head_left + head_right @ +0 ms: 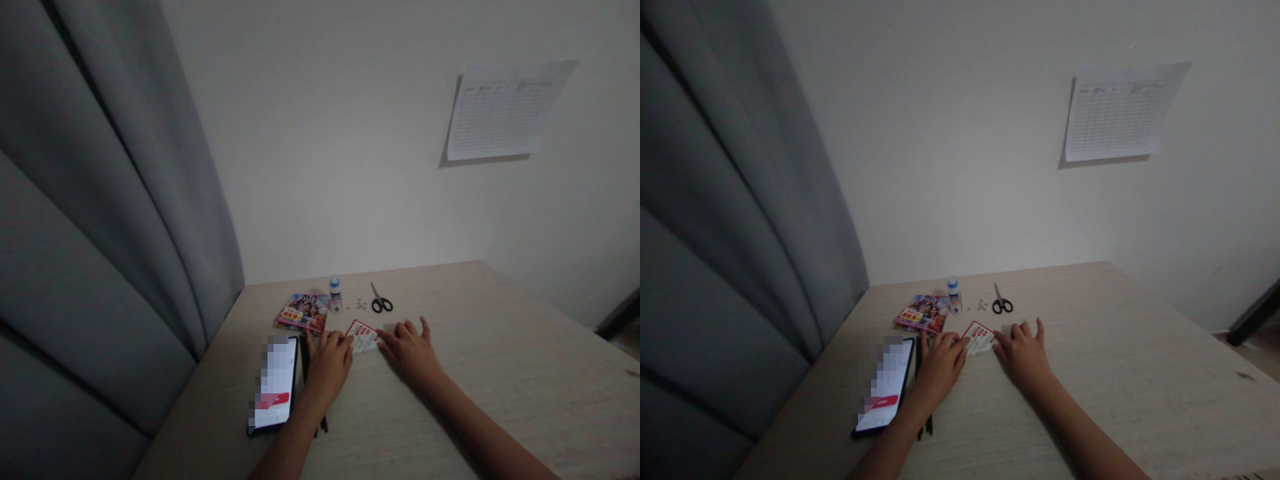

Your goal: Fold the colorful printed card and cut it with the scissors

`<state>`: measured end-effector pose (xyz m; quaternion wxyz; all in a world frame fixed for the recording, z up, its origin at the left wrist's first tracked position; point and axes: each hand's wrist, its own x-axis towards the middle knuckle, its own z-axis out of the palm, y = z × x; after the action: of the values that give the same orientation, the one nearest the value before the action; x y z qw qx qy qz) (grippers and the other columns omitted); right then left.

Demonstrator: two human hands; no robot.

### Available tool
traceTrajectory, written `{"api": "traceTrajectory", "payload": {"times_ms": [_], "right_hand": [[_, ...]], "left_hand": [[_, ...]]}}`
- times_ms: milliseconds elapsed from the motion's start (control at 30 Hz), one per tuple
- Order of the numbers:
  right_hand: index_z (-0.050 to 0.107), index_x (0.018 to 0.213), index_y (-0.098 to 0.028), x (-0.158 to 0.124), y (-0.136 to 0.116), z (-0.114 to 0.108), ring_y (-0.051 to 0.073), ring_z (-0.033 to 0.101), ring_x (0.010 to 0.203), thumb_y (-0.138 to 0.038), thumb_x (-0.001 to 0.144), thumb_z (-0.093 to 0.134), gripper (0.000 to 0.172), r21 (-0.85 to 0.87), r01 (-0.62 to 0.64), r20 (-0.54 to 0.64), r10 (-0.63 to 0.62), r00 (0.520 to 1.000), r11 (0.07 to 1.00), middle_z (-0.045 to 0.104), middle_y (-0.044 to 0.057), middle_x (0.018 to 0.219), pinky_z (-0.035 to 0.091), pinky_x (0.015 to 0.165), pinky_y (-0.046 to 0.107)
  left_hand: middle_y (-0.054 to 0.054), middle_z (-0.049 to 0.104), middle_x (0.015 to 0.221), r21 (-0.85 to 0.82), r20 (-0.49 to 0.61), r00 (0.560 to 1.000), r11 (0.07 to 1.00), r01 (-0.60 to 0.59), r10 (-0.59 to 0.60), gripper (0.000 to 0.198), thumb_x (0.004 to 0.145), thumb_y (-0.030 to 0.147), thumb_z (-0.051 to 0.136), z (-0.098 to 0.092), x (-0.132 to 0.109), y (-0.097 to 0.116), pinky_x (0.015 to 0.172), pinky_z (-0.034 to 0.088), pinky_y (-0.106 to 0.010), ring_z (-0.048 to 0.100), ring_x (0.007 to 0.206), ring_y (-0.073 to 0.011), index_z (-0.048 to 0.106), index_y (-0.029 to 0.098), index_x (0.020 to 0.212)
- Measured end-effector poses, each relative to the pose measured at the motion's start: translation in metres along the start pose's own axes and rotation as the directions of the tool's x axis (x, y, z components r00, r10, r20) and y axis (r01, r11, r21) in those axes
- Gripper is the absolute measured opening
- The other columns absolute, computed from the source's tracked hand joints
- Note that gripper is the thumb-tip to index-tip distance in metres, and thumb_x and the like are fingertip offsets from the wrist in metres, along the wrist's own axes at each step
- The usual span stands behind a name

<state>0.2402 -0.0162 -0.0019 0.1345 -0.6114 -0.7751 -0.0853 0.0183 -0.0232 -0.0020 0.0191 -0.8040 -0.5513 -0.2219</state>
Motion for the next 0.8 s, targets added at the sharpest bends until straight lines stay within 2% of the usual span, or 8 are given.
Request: {"api": "traceTrajectory", "payload": {"times_ms": [300,567,700,800], "right_hand": [[0.064,0.126,-0.04,0.0002,0.0002,-0.0008,0.028,0.054,0.112,-0.048,0.098,0.046,0.034,-0.002,0.002,0.001,-0.002,1.0,1.0,0.068,0.007,0.108,0.01,0.113,0.065],[0.064,0.127,-0.039,-0.0014,-0.0002,-0.003,0.028,0.053,0.112,-0.048,0.099,0.045,0.035,0.008,0.0,0.01,0.0,1.0,1.0,0.067,0.007,0.11,0.009,0.113,0.065],[0.064,0.127,-0.04,-0.0013,-0.0005,-0.0035,0.028,0.053,0.113,-0.048,0.099,0.045,0.035,0.007,-0.001,0.013,0.001,1.0,1.0,0.067,0.007,0.11,0.008,0.114,0.064],[0.064,0.127,-0.04,-0.0006,-0.0001,-0.0018,0.028,0.053,0.112,-0.048,0.099,0.045,0.035,0.016,-0.005,0.015,0.005,1.0,1.0,0.067,0.006,0.109,0.009,0.113,0.064]], "left_hand": [[-0.003,0.067,0.11,0.054,-0.023,1.0,0.999,-0.01,0.012,0.025,0.097,0.027,0.053,0.0011,0.0009,0.0042,0.114,0.003,-0.073,0.053,0.113,-0.0267,0.068,0.031,0.117],[-0.003,0.068,0.107,0.094,-0.04,0.999,0.995,-0.023,0.026,0.02,0.098,0.029,0.051,0.0007,0.0054,0.0079,0.113,0.012,-0.073,0.054,0.11,-0.0269,0.068,0.027,0.107],[-0.005,0.066,0.118,0.065,-0.026,0.999,0.997,-0.04,0.042,0.019,0.096,0.024,0.052,0.0044,0.0065,0.0067,0.115,0.01,-0.072,0.053,0.116,-0.0272,0.067,0.025,0.107],[-0.005,0.065,0.125,0.027,0.008,0.998,0.998,-0.062,0.062,0.024,0.096,0.02,0.05,0.0071,0.0079,0.0055,0.117,0.006,-0.071,0.052,0.119,-0.026,0.064,0.025,0.114]]}}
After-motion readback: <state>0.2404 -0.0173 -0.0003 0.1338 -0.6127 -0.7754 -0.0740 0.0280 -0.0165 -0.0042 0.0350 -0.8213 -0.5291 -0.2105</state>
